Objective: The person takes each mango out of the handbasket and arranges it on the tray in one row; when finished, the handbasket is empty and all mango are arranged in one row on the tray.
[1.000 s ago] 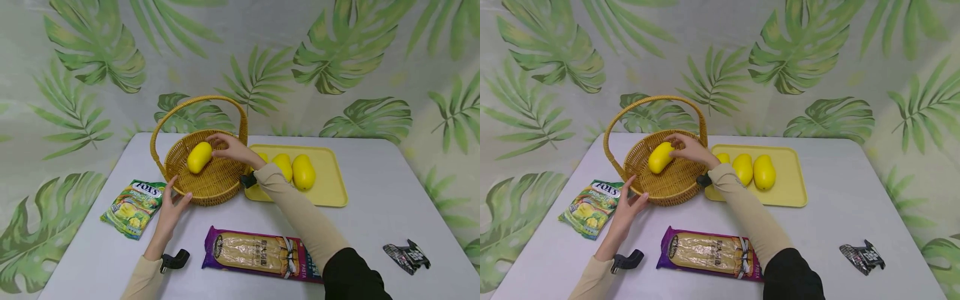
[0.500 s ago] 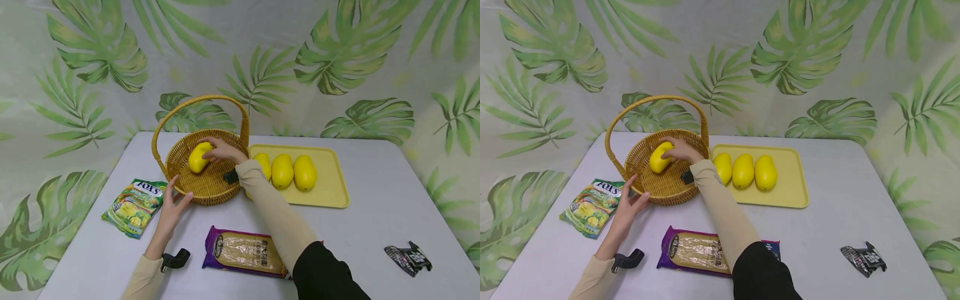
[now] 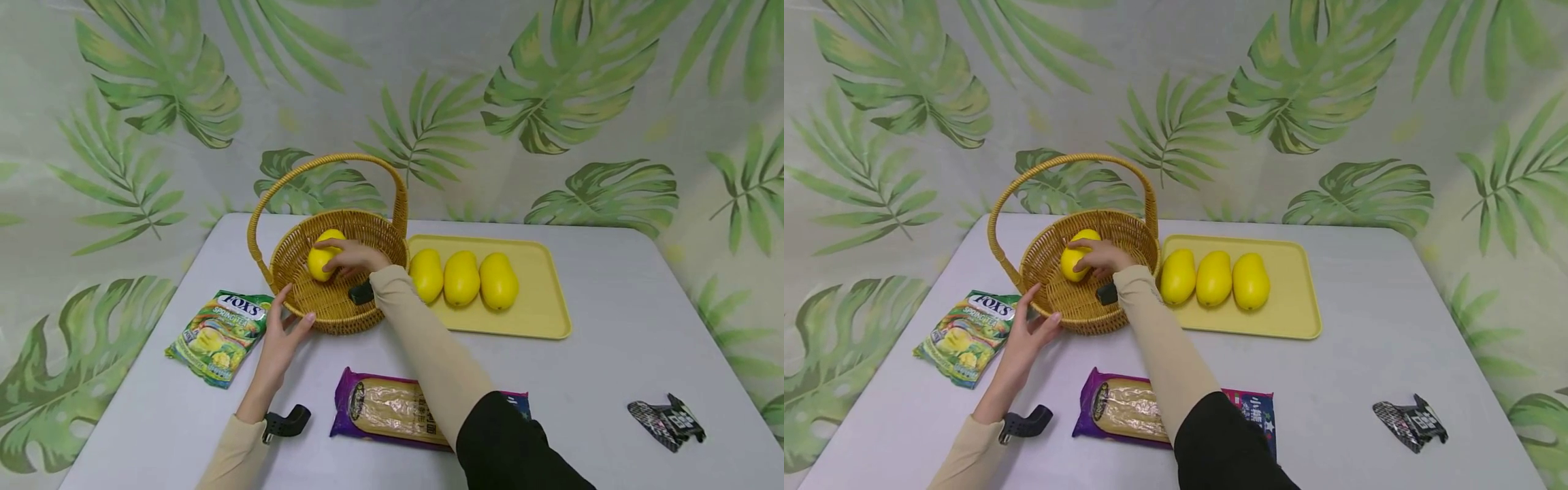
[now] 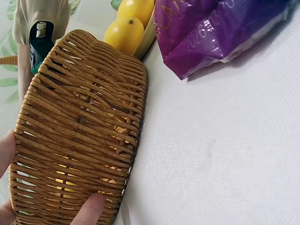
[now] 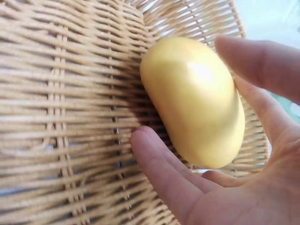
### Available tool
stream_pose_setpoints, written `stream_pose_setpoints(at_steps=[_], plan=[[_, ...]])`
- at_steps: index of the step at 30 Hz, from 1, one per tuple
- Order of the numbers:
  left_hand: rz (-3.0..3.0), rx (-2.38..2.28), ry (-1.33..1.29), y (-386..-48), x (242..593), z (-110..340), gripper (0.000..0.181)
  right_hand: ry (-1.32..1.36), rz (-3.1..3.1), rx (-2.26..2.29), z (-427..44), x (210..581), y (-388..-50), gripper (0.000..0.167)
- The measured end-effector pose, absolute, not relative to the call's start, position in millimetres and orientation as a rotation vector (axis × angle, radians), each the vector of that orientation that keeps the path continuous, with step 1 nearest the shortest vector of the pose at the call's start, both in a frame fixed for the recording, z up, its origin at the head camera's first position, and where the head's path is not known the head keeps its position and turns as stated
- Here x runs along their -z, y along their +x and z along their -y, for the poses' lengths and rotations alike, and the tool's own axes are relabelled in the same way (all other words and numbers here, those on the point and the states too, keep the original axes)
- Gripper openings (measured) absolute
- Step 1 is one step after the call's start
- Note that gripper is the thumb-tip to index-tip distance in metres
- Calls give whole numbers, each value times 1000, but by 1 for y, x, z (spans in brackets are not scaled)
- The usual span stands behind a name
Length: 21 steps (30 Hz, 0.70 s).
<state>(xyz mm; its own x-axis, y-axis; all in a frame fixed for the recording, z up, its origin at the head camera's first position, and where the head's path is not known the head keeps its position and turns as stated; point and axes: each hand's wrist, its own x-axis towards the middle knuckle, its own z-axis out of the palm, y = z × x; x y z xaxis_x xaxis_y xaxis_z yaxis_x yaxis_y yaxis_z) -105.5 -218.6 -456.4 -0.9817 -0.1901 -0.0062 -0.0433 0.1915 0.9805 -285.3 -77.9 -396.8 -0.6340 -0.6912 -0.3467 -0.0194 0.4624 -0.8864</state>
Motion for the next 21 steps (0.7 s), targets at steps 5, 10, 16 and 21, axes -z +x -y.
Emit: stream_pose_setpoints(at_steps=[5,10,16,21], plan=[[2337,1906,230,-106,456,218,71,-573,-1945,1277,84,403,-285,59],[2333,1912,228,-106,456,218,70,-535,-1985,1325,87,406,-286,59],[2323,1916,227,-106,457,218,71,-571,-2084,1248,86,403,-286,57],[2317,1923,222,-106,458,219,71,-836,-2327,931,84,400,-292,55]])
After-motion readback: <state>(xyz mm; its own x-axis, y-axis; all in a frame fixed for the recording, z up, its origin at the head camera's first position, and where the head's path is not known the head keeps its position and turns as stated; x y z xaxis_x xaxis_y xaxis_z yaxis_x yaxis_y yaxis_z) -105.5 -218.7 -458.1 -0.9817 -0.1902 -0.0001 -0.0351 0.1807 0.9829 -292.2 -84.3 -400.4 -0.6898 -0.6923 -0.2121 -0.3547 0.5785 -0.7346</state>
